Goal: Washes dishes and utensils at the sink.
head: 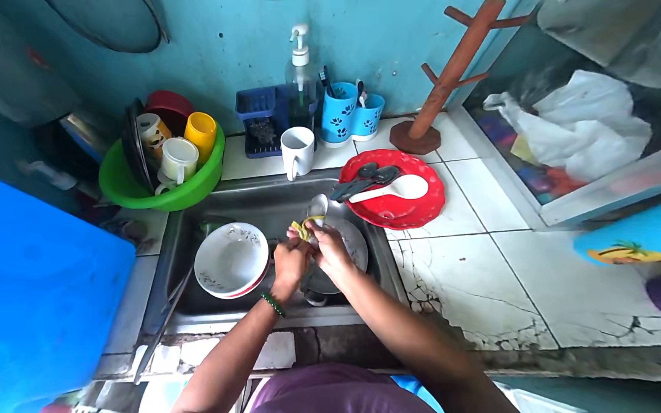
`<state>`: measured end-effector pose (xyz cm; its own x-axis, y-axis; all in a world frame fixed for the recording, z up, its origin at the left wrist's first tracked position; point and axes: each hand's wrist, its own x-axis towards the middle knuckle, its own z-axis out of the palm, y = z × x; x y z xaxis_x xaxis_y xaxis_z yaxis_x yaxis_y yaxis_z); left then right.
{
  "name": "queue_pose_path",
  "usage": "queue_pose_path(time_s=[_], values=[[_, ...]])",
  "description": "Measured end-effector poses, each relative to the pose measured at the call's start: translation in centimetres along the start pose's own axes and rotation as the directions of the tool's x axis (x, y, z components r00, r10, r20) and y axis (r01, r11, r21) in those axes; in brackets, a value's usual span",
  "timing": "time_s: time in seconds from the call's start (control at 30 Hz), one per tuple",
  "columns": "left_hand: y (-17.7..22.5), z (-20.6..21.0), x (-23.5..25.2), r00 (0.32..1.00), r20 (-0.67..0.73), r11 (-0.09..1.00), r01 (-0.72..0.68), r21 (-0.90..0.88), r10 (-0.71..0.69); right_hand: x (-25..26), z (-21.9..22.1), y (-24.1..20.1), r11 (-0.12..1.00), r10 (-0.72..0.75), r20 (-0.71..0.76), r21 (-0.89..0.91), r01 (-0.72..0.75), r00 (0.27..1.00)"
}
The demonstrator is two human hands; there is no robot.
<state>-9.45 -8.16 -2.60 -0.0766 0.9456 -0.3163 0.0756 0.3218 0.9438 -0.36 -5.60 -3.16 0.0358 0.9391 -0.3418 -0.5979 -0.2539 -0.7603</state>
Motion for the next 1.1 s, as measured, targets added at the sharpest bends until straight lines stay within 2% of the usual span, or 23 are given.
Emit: queue_pose_path(time_s=[0.1,0.2,0.27,0.4,0.6,0.7,0.8,0.83,0.87,0.93,0.97,1.0,1.03,1.1], values=[[0.0,-0.8,0.9,0.998,-0.021,0.998,-0.061,-0.001,0.061,0.5,-1.4,-0.9,0.971,-0.102,0.096,-0.209,0.12,0.99],[1.5,-1.4,2.2,0.975,0.127,0.983,-0.18,-0.028,0.182,0.6,-2.4,-3.1,0.837,-0.156,0.24,-0.482,0.258,0.958],[3.0,-1.2,3.0,0.954,0.186,0.969,-0.245,0.038,0.234,0.4,-2.2,-3.7,0.777,-0.163,0.296,-0.55,0.308,0.941],[5.9,-1.7,3.0,0.922,0.176,0.883,-0.382,0.271,0.345,0.0,-3.1,-3.2,0.777,-0.172,0.361,-0.522,0.352,0.917],[7.9,-1.5,3.2,0.929,0.086,0.881,-0.369,0.296,0.36,-1.7,-5.3,-0.9,0.832,-0.063,0.371,-0.493,0.254,0.927],[6.9,-1.4,4.1,0.937,0.103,0.906,-0.348,0.242,0.333,-2.1,-5.6,-1.0,0.909,-0.019,0.296,-0.392,0.14,0.955],[4.4,-1.3,5.4,0.924,0.287,0.897,-0.335,0.289,0.253,-1.2,-5.3,-2.0,0.973,-0.11,0.104,-0.19,0.128,0.988],[3.3,-0.8,5.7,0.909,0.353,0.847,-0.358,0.392,0.221,-0.6,-5.0,-2.6,0.983,-0.127,0.023,-0.13,0.129,0.992],[2.5,-0.2,5.8,0.902,0.402,0.739,-0.379,0.557,0.159,0.0,-4.7,-3.3,0.989,-0.127,-0.044,-0.081,0.123,0.991],[1.7,1.4,4.6,0.883,0.453,0.356,-0.388,0.85,-0.119,1.3,-4.3,-4.6,0.996,-0.092,-0.12,0.013,0.094,0.989],[1.4,2.2,3.7,0.869,0.434,0.18,-0.4,0.899,-0.237,2.0,-4.3,-5.1,0.995,-0.082,-0.134,0.046,0.088,0.988],[1.0,2.8,2.9,0.859,0.405,0.067,-0.405,0.912,-0.314,2.6,-4.4,-5.5,0.994,-0.084,-0.135,0.057,0.092,0.987],[0.7,3.2,2.5,0.854,0.38,0.018,-0.4,0.916,-0.357,3.0,-4.4,-5.9,0.994,-0.088,-0.117,0.051,0.094,0.989],[0.2,3.7,2.3,0.861,0.343,-0.003,-0.371,0.929,-0.375,3.2,-4.6,-6.2,0.996,-0.085,-0.027,-0.001,0.085,0.996]])
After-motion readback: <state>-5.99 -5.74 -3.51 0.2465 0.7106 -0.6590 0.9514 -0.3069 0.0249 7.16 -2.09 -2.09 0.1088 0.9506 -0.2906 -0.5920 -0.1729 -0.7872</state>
